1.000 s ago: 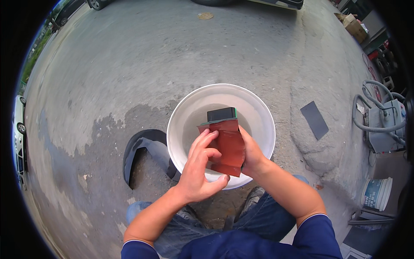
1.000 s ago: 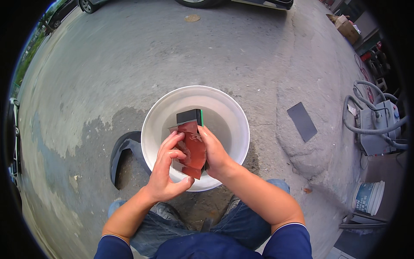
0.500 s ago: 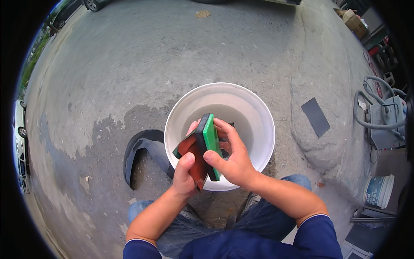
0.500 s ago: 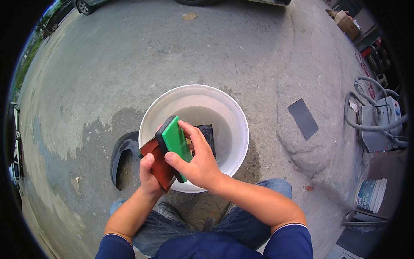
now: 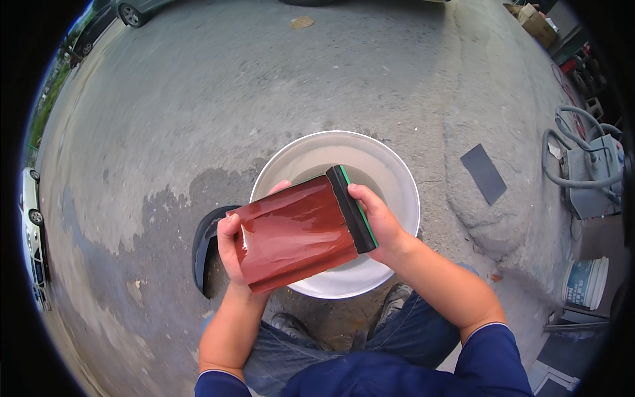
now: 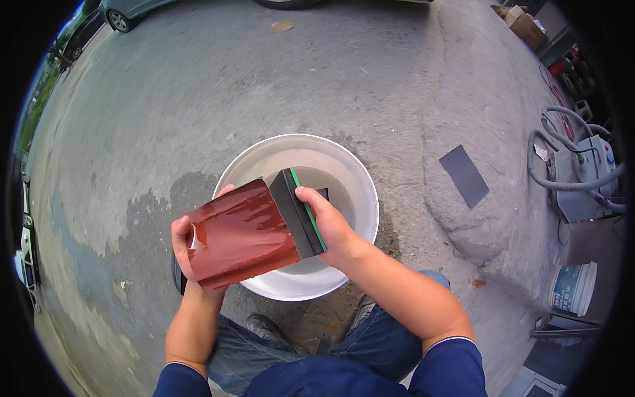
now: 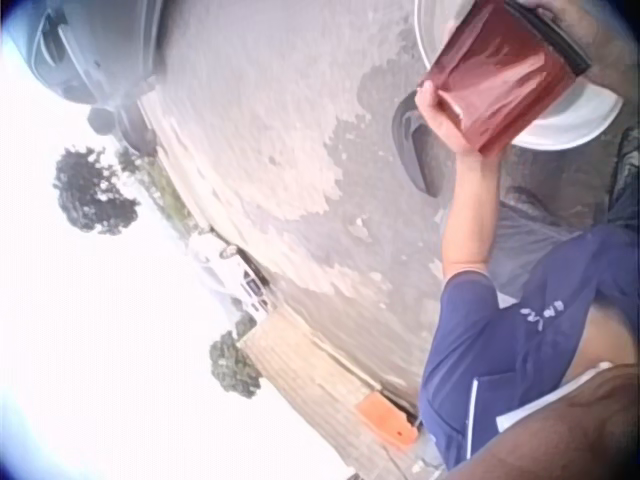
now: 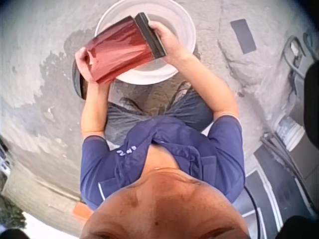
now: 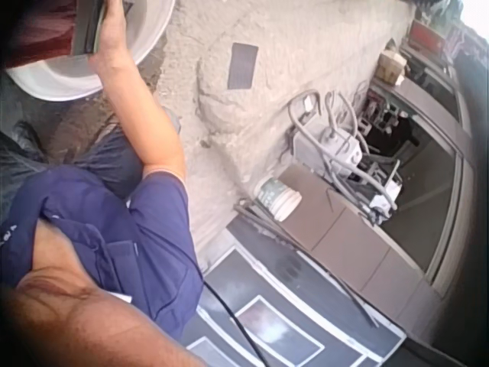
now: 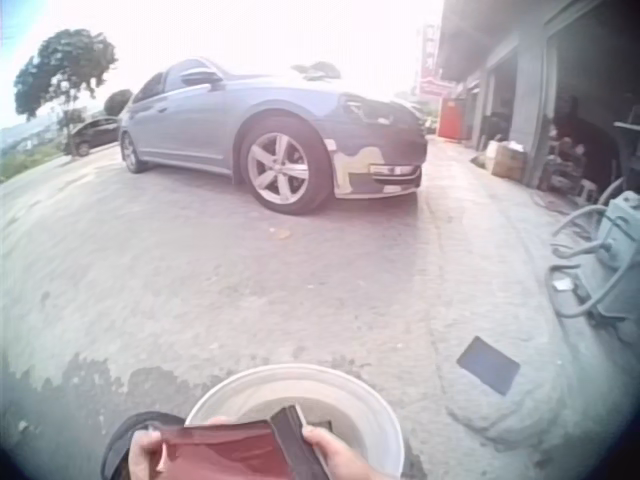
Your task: The person sands a black car side mirror cover using a green sanding block. They repeatedly dip the sanding block into a white bucket of water and rub it over the surface of the mirror cover, focusing on the edges and curved areas.
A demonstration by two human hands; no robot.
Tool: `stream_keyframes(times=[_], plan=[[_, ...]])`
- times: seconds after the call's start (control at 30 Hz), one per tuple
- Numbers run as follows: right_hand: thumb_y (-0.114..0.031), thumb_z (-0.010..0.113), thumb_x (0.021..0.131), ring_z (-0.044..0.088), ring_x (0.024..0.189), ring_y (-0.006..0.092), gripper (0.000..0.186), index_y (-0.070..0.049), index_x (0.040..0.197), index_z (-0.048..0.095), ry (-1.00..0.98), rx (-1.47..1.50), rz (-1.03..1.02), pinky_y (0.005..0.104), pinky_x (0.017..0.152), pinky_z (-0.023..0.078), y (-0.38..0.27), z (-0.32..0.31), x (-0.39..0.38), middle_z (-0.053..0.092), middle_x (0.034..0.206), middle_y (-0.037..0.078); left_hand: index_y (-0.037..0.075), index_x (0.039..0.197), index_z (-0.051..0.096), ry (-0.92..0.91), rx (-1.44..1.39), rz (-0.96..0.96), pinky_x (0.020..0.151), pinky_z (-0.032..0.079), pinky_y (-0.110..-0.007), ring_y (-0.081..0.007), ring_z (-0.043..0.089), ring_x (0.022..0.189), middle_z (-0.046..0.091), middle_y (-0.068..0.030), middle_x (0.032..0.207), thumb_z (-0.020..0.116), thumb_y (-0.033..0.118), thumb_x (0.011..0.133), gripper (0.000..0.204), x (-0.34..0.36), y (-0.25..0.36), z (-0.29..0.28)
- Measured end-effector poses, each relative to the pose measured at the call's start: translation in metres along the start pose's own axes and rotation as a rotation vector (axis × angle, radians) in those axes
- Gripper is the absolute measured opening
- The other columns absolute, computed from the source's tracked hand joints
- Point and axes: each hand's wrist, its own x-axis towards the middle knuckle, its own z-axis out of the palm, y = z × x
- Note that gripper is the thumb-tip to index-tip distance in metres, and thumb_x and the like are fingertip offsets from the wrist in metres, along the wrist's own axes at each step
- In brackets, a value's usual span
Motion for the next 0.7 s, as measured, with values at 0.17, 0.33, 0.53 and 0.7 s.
stream_keyframes(times=[0.17, 0.33, 0.53, 0.7], plan=[[-0.045, 0.051, 0.113, 0.068, 0.123, 0.027, 0.053, -0.008, 0.15, 0.055, -0.123, 0.064, 0.053, 0.0459, 0.105, 0.057, 0.016, 0.001, -0.007, 0.064, 0.146, 0.014, -0.004, 0.158, 0.043, 0.338, 0.555, 0.084, 0.11, 0.053, -0.043, -0.0294, 0.065, 0.126, 0.058, -0.0205, 0.15, 0.059, 0.021, 0.102, 0.064, 0.009, -0.003, -0.007], [-0.04, 0.063, 0.108, 0.061, 0.133, 0.0252, 0.064, -0.007, 0.159, 0.045, -0.343, -0.09, -0.124, 0.0448, 0.111, 0.053, 0.008, 0.004, -0.012, 0.059, 0.149, 0.013, 0.005, 0.143, 0.056, 0.395, 1.693, 0.564, 0.095, 0.053, -0.032, -0.0186, 0.059, 0.123, 0.055, -0.0108, 0.149, 0.075, -0.001, 0.091, 0.057, 0.018, -0.009, -0.026], [-0.039, 0.084, 0.092, 0.052, 0.141, 0.0351, 0.086, -0.003, 0.159, 0.044, -0.097, -0.894, -0.745, 0.046, 0.119, 0.041, 0.027, 0.024, -0.01, 0.054, 0.148, 0.02, 0.009, 0.162, 0.04, 0.292, 0.552, 0.03, 0.116, 0.048, -0.041, -0.0257, 0.058, 0.137, 0.054, -0.0109, 0.155, 0.036, 0.033, 0.116, 0.052, 0.001, -0.042, -0.016], [-0.031, 0.09, 0.083, 0.054, 0.136, 0.0359, 0.087, -0.003, 0.153, 0.046, -0.032, -1.127, -0.991, 0.0471, 0.116, 0.044, 0.029, 0.02, -0.009, 0.053, 0.145, 0.021, 0.009, 0.172, 0.027, 0.213, 0.371, 0.08, 0.129, 0.035, -0.044, -0.0271, 0.042, 0.156, 0.039, -0.0106, 0.172, 0.037, 0.039, 0.115, 0.065, 0.005, -0.05, 0.005]])
